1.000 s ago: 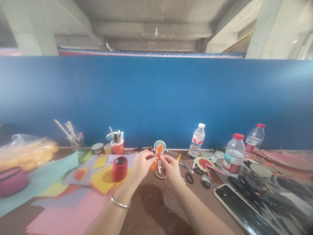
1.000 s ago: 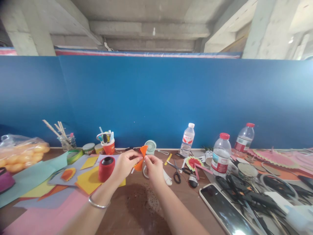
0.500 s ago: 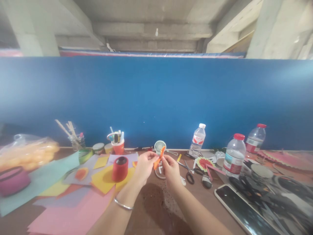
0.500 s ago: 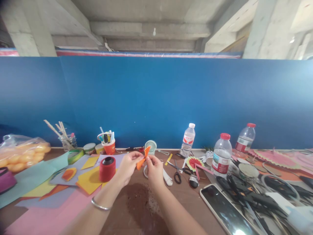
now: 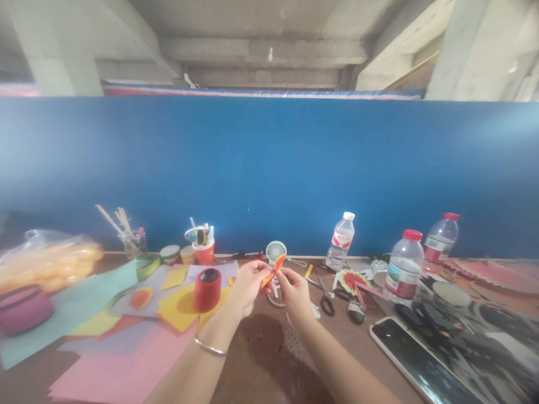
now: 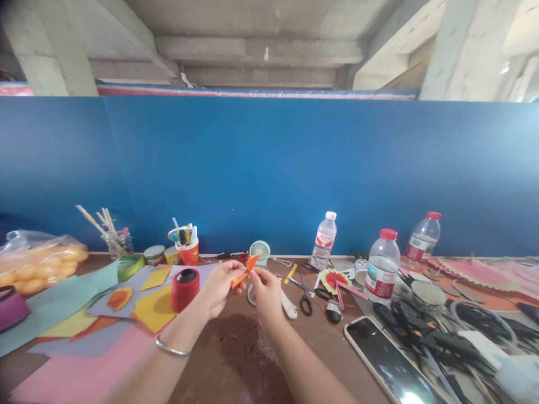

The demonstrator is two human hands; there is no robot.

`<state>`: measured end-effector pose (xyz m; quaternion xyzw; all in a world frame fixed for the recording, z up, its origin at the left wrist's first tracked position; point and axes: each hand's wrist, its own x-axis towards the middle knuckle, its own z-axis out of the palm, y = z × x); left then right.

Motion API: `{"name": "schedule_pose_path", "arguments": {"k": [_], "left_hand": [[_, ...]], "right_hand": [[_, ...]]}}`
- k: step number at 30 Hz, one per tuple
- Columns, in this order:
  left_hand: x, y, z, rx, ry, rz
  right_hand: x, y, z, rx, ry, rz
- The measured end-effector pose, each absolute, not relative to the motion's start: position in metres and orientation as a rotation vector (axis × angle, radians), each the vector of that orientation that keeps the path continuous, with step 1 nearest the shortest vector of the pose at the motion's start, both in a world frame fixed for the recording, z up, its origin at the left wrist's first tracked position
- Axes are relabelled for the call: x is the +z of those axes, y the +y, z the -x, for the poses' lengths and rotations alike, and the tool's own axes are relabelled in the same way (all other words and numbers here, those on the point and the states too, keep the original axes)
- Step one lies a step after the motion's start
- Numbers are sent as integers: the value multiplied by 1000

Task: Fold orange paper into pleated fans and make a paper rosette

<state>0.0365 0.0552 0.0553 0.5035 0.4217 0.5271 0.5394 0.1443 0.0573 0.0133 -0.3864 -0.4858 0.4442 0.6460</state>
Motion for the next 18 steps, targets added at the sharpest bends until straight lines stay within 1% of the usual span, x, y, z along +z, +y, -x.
{"name": "schedule_pose_path", "arguments": {"k": [10,16,18], "left_hand": [[55,57,-35,1259,1003,-1245],[54,55,-37,1306,1026,-1284],[54,55,-37,1320,1033,-1299]], "right_hand": [[13,58,-152,918,-1190,880],[11,57,-153,770,-1248,996],[11,57,-153,767,-1241,989]]}}
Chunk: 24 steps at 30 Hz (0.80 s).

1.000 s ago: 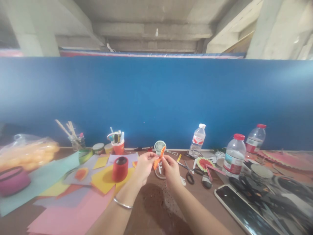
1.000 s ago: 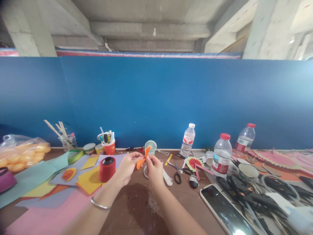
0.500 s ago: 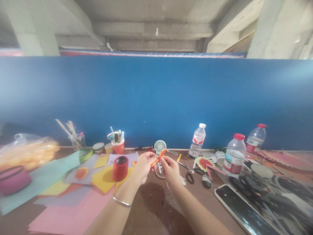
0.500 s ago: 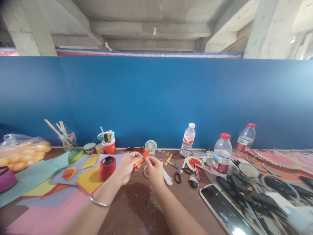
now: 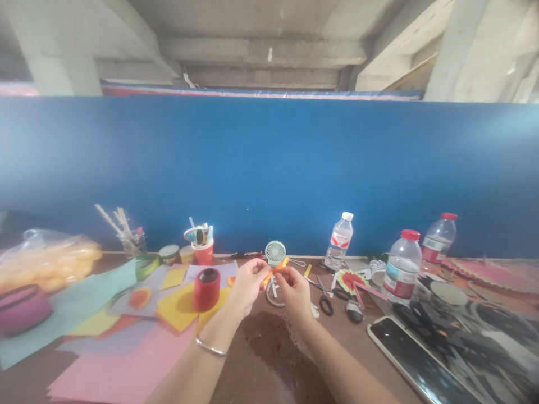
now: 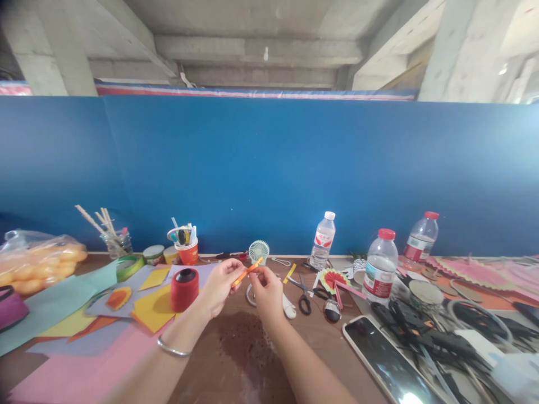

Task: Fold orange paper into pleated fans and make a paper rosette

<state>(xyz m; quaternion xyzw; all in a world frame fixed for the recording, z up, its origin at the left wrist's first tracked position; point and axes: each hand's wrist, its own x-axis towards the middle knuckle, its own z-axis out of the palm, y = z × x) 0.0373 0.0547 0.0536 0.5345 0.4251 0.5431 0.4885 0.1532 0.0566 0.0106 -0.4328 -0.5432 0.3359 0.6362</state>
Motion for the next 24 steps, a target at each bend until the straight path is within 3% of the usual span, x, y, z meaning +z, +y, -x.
{"name": "schedule_pose_path", "arguments": {"k": [10,24], "left_hand": [[56,58,-35,1312,1110,-1393],[62,55,-17,915,1123,-1880]], "right_hand": [[12,62,-154,1005,-1186,930],[28,74,-197,1775,-1342,1097]]}}
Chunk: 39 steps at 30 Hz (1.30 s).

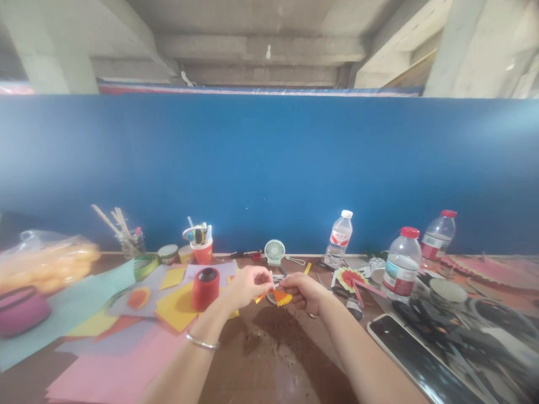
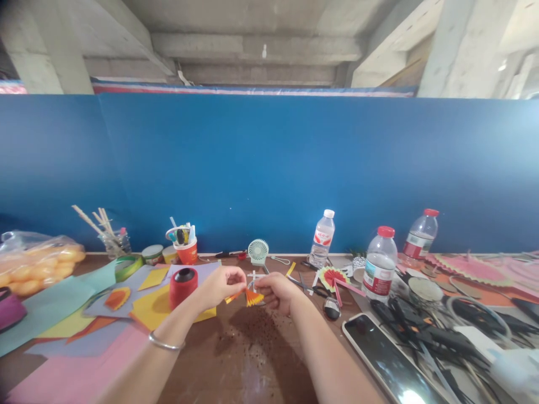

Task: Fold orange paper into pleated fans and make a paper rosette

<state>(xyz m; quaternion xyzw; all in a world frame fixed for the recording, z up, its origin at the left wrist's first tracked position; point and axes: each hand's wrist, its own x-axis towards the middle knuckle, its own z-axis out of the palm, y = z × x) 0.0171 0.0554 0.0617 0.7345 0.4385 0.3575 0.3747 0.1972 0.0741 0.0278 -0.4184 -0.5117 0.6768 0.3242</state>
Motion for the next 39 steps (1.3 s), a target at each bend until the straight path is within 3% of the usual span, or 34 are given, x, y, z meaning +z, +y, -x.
{"name": "schedule_pose_path", "arguments": {"k": [7,18,26,33,36,39], "left_hand": [[47,58,-20,845,1222,-1979],[24,78,-15,919,1305,-1755],[33,72,-17,993,1188,-1400],[45,66,-24,1226,1067,-1148],[50,65,-26,1291,1021,-1075],[53,64,-26,1315,978,-1038]], "right_hand": [[31,70,-185,1538,-1480,1277],[36,53,-164,598,-1823,1433],[52,45,-172,-44,-2199,1458],[37,45,-170,-580,-2126,1166],[30,46,-169,-598,-2057,1100],[29,48,-167,-270,-1966,1139]]}}
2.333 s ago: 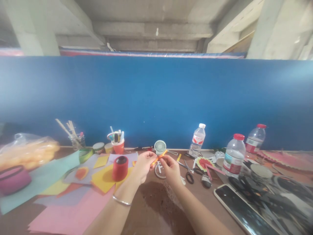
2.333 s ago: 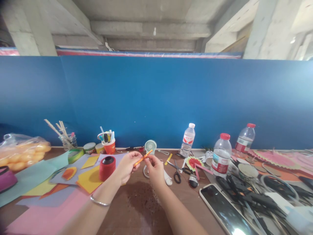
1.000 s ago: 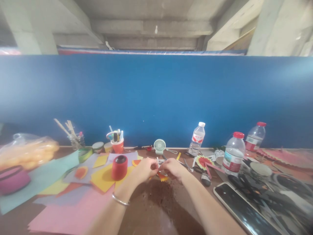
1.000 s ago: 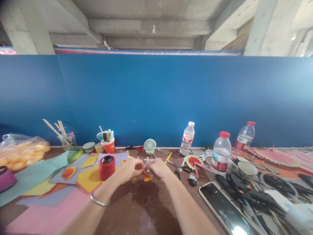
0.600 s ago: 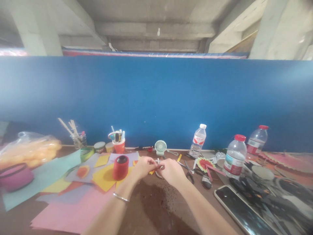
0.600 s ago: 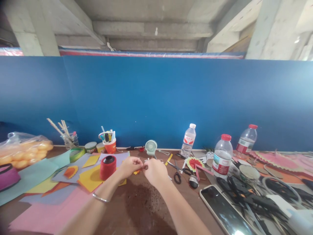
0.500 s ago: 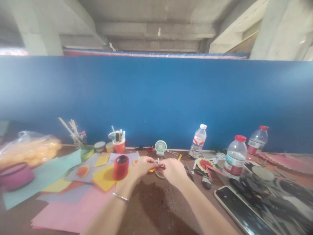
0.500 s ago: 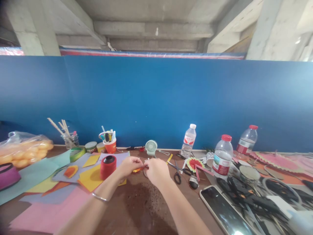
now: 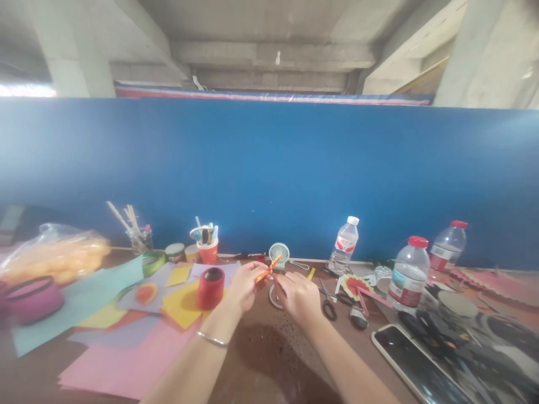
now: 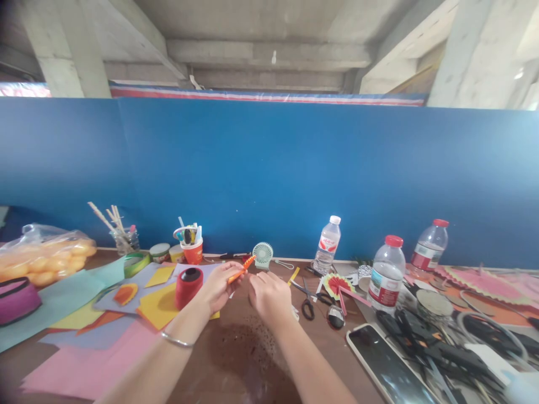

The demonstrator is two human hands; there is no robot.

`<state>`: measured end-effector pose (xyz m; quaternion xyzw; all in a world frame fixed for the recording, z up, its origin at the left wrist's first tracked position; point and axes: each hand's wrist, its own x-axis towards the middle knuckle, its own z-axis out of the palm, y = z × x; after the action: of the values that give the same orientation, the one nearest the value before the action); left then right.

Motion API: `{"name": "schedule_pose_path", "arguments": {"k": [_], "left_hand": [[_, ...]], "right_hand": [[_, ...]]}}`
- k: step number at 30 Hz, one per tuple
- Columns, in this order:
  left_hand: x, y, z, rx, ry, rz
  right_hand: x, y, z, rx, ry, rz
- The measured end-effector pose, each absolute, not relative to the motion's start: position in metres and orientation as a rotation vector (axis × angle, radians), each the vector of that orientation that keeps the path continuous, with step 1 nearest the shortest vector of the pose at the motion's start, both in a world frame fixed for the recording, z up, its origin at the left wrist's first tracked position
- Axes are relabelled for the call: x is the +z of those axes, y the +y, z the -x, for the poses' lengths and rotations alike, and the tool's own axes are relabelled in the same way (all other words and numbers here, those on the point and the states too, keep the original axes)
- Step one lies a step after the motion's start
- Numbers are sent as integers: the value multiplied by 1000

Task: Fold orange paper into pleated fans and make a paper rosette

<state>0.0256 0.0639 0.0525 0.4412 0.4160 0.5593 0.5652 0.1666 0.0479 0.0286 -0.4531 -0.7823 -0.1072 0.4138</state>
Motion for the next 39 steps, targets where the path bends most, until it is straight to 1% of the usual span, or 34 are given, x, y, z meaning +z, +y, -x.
{"name": "schedule_pose_path", "arguments": {"k": [4,6,11,16,20,25,33,34,36,37,39], "left_hand": [[53,63,-26,1298,949,-1068],[52,63,-27,1280,945,-1114],[52,61,-25,1199,968,-1335],[56,59,-15,979,1005,-1672],[52,60,-14,868,1066,-1846],[43,65,-17,877,1160,-1935],[28,75,-15,958,1264,-1802],[26,76,-15,980,1270,-1774],[24,78,-15,1041,1283,-1713],[24,79,-14,1082,1292,-1678],[24,81,-14,1180,1310,-1601]], "right_hand": [[31,56,-164,611,-1588,1196],[30,62,-164,845,-1454,1193],[27,74,-175,1141,-1416,1191],[32,73,-194,1467,-1437,1235],[41,69,-196,1559,-1445,1283],[48,63,-183,1408,-1493,1362],[53,40,-160,781,-1665,1463],[53,35,-156,660,-1697,1495],[52,25,-146,172,-1899,1581],[50,20,-141,6,-1979,1596],[44,12,-131,-213,-2095,1565]]}}
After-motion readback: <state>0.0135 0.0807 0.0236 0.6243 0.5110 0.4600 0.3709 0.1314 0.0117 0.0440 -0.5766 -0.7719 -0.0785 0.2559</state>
